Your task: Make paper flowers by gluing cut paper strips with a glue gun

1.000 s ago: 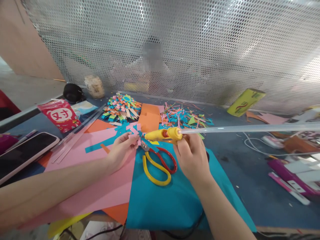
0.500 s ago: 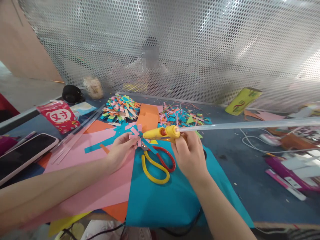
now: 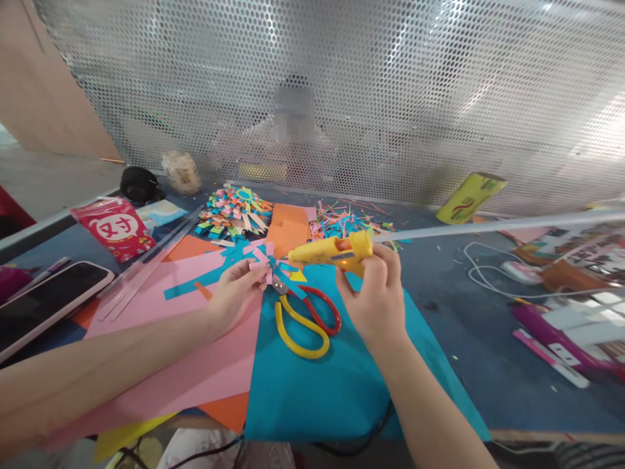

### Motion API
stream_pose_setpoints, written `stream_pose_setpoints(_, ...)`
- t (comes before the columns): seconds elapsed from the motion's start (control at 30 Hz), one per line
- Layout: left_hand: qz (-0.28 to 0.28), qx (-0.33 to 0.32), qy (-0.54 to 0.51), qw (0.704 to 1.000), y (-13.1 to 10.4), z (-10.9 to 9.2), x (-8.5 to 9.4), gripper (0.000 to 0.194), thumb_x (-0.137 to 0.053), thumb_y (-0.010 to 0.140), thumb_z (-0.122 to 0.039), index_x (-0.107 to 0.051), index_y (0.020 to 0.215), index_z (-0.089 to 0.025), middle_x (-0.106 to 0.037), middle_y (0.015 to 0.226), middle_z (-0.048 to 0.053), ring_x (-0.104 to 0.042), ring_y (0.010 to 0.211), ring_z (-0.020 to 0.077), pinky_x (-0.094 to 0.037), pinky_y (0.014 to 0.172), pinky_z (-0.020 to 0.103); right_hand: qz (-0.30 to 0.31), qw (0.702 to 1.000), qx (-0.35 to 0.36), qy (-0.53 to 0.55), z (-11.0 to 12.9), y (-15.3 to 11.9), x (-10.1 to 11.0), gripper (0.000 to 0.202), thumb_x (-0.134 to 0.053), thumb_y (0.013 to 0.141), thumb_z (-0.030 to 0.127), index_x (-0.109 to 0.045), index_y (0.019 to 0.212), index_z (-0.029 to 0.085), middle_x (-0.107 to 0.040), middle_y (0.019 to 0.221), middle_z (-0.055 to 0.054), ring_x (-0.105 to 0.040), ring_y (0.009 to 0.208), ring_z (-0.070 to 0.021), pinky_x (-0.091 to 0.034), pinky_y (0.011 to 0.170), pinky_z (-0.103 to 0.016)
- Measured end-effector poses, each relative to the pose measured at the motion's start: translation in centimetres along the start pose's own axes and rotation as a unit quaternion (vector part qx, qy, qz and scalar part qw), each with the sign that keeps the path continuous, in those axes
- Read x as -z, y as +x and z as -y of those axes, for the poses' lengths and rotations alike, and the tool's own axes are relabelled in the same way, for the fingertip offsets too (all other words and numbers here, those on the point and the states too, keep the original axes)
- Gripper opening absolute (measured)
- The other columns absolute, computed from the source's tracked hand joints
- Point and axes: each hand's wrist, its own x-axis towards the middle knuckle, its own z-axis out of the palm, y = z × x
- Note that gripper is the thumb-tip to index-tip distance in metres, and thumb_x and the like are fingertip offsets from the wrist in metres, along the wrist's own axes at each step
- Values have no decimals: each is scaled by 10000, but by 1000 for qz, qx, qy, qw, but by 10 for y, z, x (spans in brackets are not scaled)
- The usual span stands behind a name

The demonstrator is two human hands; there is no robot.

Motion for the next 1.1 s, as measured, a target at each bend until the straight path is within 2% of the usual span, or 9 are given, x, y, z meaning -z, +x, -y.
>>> stream_pose_setpoints(0.13, -4, 4, -5, 1000, 1, 1, 2, 309, -808, 570, -330, -566, 626, -147, -554, 569, -31, -489, 529, 67, -356, 506, 202, 124, 974, -186, -49, -17, -4, -10, 339, -635, 705, 366, -420, 914, 210, -537, 873, -105, -579, 808, -297, -488, 627, -423)
stream_pose_setpoints(0.23, 3, 0, -9, 1000, 3, 3, 4, 292, -796, 586, -329, -569, 616, -148, -563, 579, -23, -489, 540, 72, -361, 510, 206, 265, 902, -320, -120, -31, -9, -20, 339, -577, 726, 397, -477, 939, 153, -571, 884, -150, -592, 819, -323, -475, 669, -452)
stream_pose_setpoints(0.33, 16, -10, -8, 1000, 4, 4, 6, 278, -784, 602, -327, -570, 607, -150, -562, 566, -22, -486, 545, 77, -359, 505, 207, 330, 853, -369, -164, -37, -15, -27, 319, -542, 754, 360, -543, 932, 95, -604, 868, -206, -600, 832, -358, -463, 689, -494)
stream_pose_setpoints(0.43, 26, -12, -9, 1000, 3, 3, 6, 278, -781, 605, -325, -565, 599, -149, -557, 550, -26, -472, 530, 74, -352, 501, 206, 344, 840, -373, -193, -34, -15, -26, 373, -541, 786, 381, -565, 969, 56, -604, 950, -271, -561, 957, -419, -426, 759, -560)
stream_pose_setpoints(0.53, 31, -4, -17, 999, 0, 1, 4, 289, -786, 598, -325, -559, 583, -146, -552, 550, -29, -470, 530, 69, -349, 507, 207, 331, 878, -308, -155, -26, -7, -20, 413, -576, 794, 447, -559, 1006, 93, -590, 1065, -239, -512, 1055, -409, -386, 845, -544)
stream_pose_setpoints(0.63, 28, 4, -25, 999, -2, 0, 2, 299, -804, 568, -334, -580, 611, -140, -561, 570, -28, -487, 542, 69, -349, 510, 203, 341, 930, -126, 60, -14, 0, -15, 217, -579, 829, 392, -574, 860, 177, -640, 909, -99, -579, 891, -261, -406, 818, -412)
stream_pose_setpoints(0.77, 37, 1, -27, 999, -4, 1, 1, 306, -807, 574, -343, -580, 609, -141, -555, 556, -31, -490, 533, 71, -350, 519, 213, 314, 902, 52, 292, 7, 1, -11, 209, -514, 897, 309, -523, 718, 202, -600, 665, 9, -550, 638, -132, -410, 683, -292)
stream_pose_setpoints(0.93, 89, -11, -43, 995, -5, 6, 2, 276, -802, 608, -325, -589, 647, -154, -546, 548, -47, -483, 537, 71, -368, 554, 222, 278, 886, 89, 359, 18, 2, -7, 300, -587, 857, 394, -477, 657, 198, -550, 583, 28, -515, 581, -115, -405, 606, -265)
stream_pose_setpoints(1.1, 101, -5, -20, 995, -8, 6, 2, 282, -801, 622, -347, -613, 692, -148, -593, 602, -30, -512, 547, 73, -379, 549, 222, 286, 880, 90, 369, 14, 3, -5, 298, -546, 885, 294, -499, 608, 193, -545, 527, 33, -503, 535, -104, -398, 595, -269)
